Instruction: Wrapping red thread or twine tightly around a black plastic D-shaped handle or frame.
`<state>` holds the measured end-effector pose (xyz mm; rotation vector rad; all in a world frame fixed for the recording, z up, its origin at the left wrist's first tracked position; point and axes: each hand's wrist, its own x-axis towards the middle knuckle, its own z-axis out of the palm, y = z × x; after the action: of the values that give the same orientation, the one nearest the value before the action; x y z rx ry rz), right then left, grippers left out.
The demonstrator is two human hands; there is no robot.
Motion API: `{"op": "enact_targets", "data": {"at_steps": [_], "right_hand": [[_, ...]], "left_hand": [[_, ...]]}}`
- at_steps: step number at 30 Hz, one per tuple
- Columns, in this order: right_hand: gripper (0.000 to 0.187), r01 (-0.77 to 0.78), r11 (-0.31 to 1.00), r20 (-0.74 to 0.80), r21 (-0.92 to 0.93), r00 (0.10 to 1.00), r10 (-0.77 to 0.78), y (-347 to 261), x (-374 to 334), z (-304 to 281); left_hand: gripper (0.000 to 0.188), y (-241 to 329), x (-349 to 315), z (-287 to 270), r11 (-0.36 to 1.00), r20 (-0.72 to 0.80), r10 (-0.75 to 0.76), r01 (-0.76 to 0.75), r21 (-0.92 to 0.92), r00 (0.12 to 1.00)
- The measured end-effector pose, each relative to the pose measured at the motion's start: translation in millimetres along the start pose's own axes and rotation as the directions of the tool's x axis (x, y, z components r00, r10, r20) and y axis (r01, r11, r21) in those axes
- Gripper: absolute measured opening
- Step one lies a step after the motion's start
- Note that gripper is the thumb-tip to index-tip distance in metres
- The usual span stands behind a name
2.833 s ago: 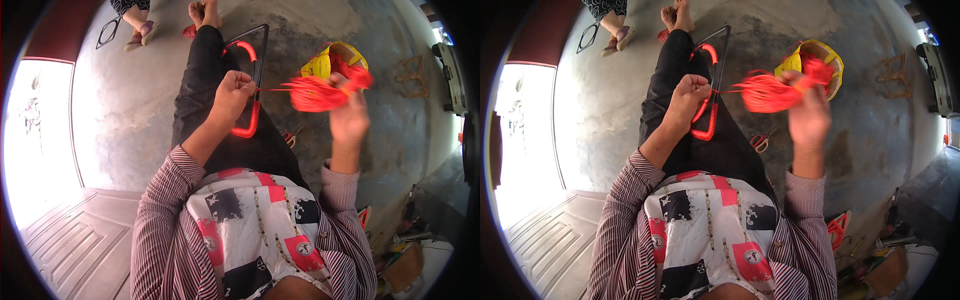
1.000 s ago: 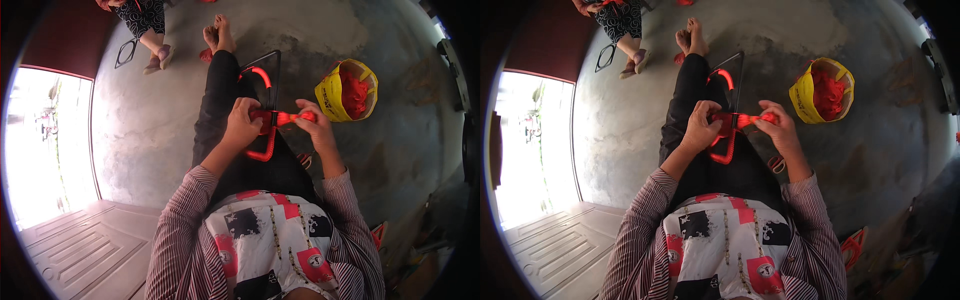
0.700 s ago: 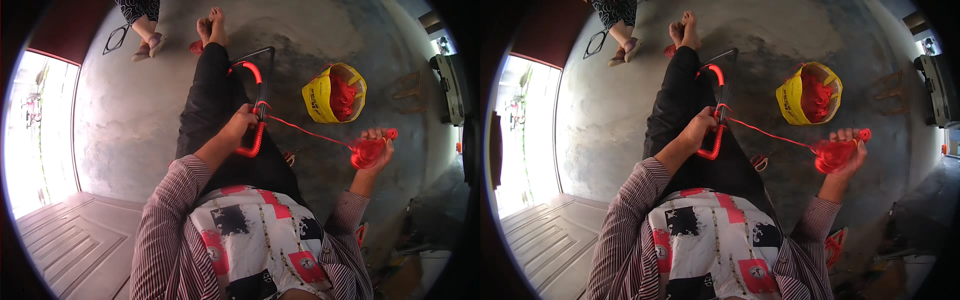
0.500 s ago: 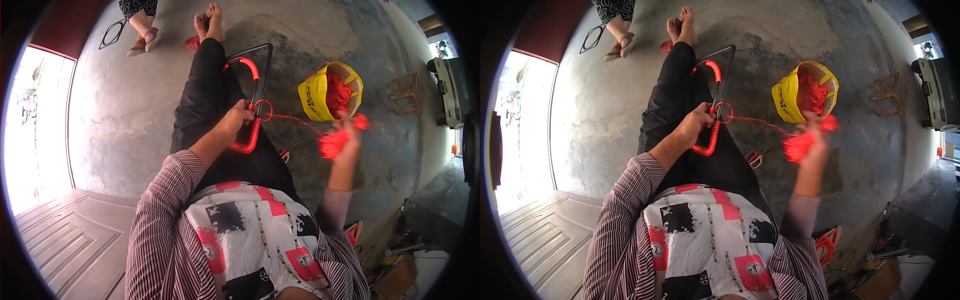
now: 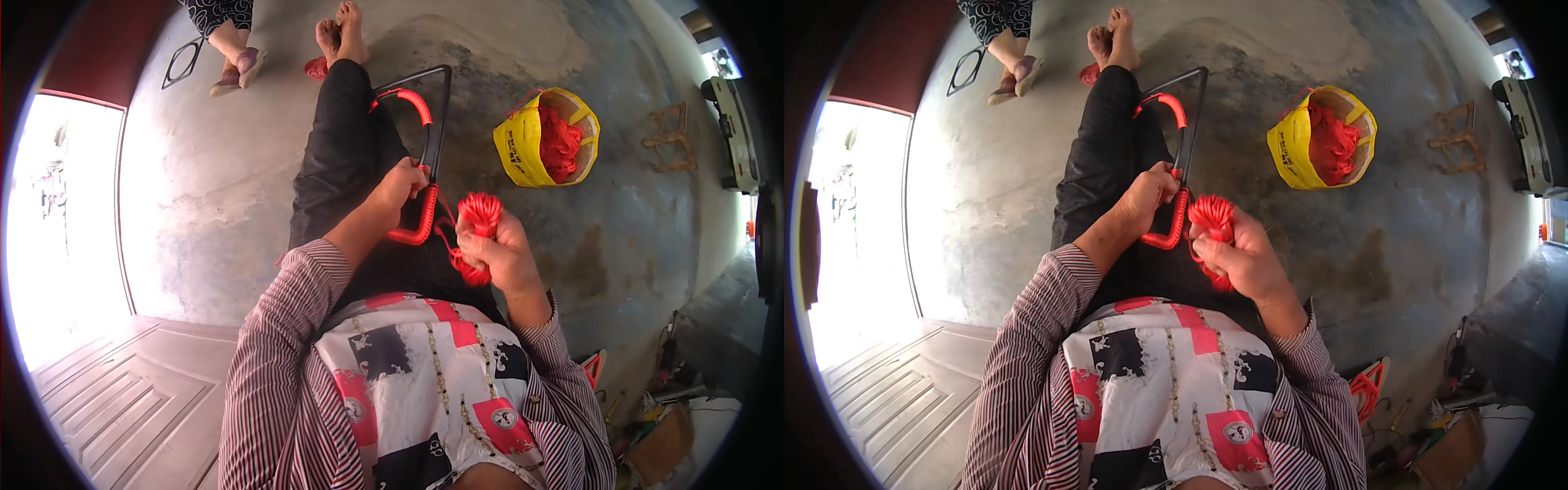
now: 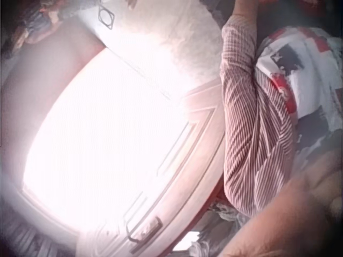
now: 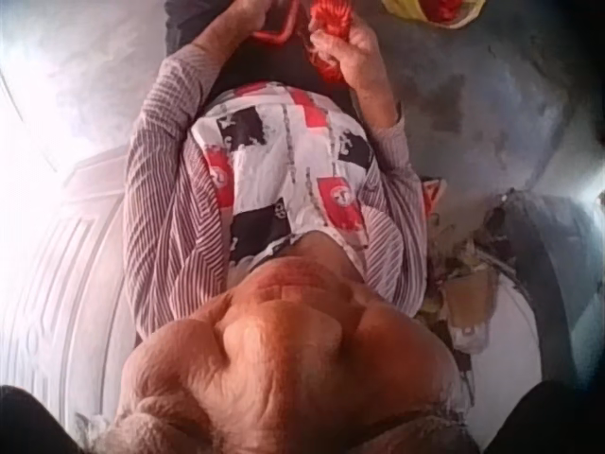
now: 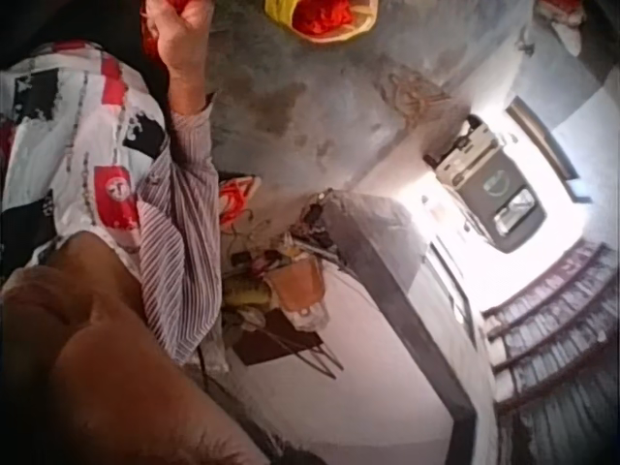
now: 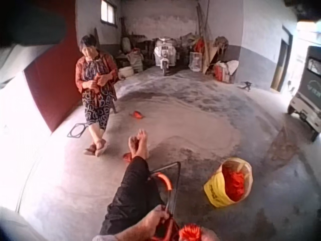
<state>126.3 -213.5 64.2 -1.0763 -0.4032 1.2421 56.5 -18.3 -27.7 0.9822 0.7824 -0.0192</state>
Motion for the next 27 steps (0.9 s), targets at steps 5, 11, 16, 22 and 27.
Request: {"op": "enact_targets", "data": {"at_steps": [5, 11, 16, 22, 27], "right_hand": [[0.016, 0.066, 0.985, -0.050, 0.157, 0.997, -0.059, -21, -1, -7], [0.024, 0.354, 0.901, 0.253, 0.251, 0.875, -0.414, -59, 5, -6], [0.034, 0.261, 0.188, 0.217, -0.947, 0.950, -0.222, 0, 59, -53], [0.031, 0.146, 0.820, -0.077, -0.553, 0.971, -0.226, 53, 89, -20], [0.030, 0.301, 0.613, -0.038, -0.731, 0.878, -0.476, 15, 67, -11]], "left_hand": [[0.036, -19, 0, 2, 0.834, -0.137, 0.436, -0.342, 0.433, 0.890], [0.012, 35, -58, 44, 0.759, 0.037, 0.600, -0.584, 0.287, 0.799], [0.022, 29, -27, -14, 0.749, -0.245, 0.470, -0.236, 0.620, 0.848], [0.021, 3, -39, -3, 0.498, -0.090, 0.599, -0.282, 0.820, 0.796], [0.012, 58, -62, 13, 0.570, -0.132, 0.745, -0.522, 0.635, 0.653]]}}
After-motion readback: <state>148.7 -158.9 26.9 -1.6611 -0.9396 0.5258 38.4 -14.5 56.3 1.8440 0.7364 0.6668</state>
